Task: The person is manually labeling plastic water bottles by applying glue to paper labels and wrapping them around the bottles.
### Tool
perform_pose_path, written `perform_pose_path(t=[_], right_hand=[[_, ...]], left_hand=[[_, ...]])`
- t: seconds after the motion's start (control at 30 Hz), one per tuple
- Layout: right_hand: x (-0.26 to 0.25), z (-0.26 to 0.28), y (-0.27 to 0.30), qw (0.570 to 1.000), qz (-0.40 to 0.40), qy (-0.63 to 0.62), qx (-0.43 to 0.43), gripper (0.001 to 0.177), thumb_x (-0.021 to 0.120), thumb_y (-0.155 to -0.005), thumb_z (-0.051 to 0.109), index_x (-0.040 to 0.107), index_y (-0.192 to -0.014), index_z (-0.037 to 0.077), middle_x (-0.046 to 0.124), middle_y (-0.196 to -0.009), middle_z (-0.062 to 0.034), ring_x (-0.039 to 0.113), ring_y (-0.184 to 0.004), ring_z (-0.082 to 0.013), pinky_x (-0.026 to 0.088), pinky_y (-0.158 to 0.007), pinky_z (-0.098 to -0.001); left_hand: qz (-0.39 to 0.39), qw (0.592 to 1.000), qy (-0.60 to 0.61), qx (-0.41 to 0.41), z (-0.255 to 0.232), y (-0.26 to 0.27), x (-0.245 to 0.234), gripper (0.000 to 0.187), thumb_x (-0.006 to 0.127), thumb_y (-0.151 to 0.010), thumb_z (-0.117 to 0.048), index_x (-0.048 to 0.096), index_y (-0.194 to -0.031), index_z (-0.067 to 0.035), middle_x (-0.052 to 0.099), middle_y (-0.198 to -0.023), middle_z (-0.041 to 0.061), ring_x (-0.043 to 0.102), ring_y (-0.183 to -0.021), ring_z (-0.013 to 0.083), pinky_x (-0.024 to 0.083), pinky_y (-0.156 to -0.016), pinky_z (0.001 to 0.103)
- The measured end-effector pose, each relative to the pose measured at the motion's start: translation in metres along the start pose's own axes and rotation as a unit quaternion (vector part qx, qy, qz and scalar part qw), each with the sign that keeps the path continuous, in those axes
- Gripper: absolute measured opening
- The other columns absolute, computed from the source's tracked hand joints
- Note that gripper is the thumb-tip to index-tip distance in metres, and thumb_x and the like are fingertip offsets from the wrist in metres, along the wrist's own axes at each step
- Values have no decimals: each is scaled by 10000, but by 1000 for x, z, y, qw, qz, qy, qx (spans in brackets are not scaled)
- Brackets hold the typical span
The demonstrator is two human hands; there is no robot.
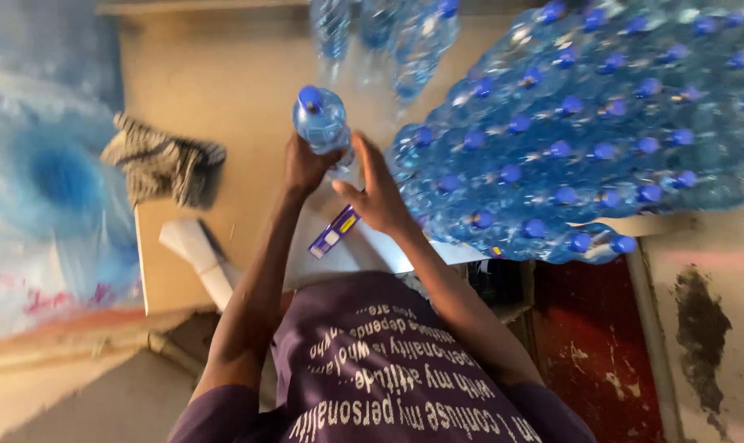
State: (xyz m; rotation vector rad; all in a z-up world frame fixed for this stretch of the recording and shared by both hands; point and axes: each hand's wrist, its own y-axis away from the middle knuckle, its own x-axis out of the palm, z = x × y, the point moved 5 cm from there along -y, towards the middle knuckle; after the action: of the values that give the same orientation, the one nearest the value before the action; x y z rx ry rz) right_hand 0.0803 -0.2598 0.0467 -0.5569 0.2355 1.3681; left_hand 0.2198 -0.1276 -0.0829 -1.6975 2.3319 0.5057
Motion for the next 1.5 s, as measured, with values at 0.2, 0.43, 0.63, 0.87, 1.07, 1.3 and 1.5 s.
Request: perform_pose_path(t=[0.2, 0.43, 0.63, 0.87, 1.07, 1.3, 1.5], right_hand=[[55, -167, 128, 958, 122, -1, 261, 952, 747, -983, 498, 394, -1706, -11, 600, -1538, -333, 636, -1372, -487, 514, -1173, -604], [37, -162, 160, 928, 138, 26, 345, 794, 743, -1033, 436, 461, -1682, 76, 637, -1555, -214, 691, -1375, -367, 584, -1136, -526], [55, -184, 143, 935, 122, 58, 329, 767, 740, -1008, 465, 521, -1613, 47, 691, -1442, -206, 733, -1299, -362, 619, -1079, -519], [78, -189, 112, 960, 20, 142, 240, 722, 766, -1003, 293, 457, -1590, 8, 718, -1138, -168, 718, -944, -330, 584, -755, -449], [85, -215, 110, 925, 63, 272, 258, 813, 772, -994, 312, 403, -1674, 61, 731, -1285, -234, 772, -1178, -420, 658, -961, -572], [89, -208, 119, 894, 84, 262, 354, 644, 693, -972, 426, 476, -1502, 132, 727, -1261, -125, 787, -1141, -365, 670, -923, -559], [89, -210, 135, 887, 71, 380, 252, 871, 539, -942, 875, 560, -1265, 66, 693, -1077, -128, 829, -907, -353, 697, -721, -510]], left_hand=[[99, 992, -19, 72, -81, -55, 67, 801, 972, -797, -223, 515, -1446, -117, 725, -1388, 277, 640, -1348, 548, 515, -1129, 693], [239, 960, -43, 138, -121, -79, 132, 784, 988, -854, -205, 522, -1468, -63, 707, -1431, 278, 636, -1363, 524, 548, -1082, 692], [405, 910, 89, 25, -73, -101, 120, 816, 839, -911, -11, 451, -1629, -18, 448, -1718, 284, 354, -1599, 527, 431, -1251, 711], [350, 928, 84, 98, -52, -89, 122, 662, 869, -960, -440, 629, -1495, -133, 652, -1574, 103, 630, -1436, 244, 609, -1105, 396], [157, 975, -148, -57, 114, -31, 140, 375, 819, -919, -484, 781, -1161, -200, 818, -1127, 130, 779, -1167, 380, 623, -916, 606], [161, 888, -430, 21, 127, 67, 126, 594, 885, -930, -363, 596, -1388, -122, 602, -1349, 134, 603, -1309, 370, 544, -1048, 545], [111, 875, -462, 99, 120, 82, 112, 289, 814, -879, -180, 686, -1137, -153, 607, -1199, 95, 584, -1222, 343, 497, -1007, 534]])
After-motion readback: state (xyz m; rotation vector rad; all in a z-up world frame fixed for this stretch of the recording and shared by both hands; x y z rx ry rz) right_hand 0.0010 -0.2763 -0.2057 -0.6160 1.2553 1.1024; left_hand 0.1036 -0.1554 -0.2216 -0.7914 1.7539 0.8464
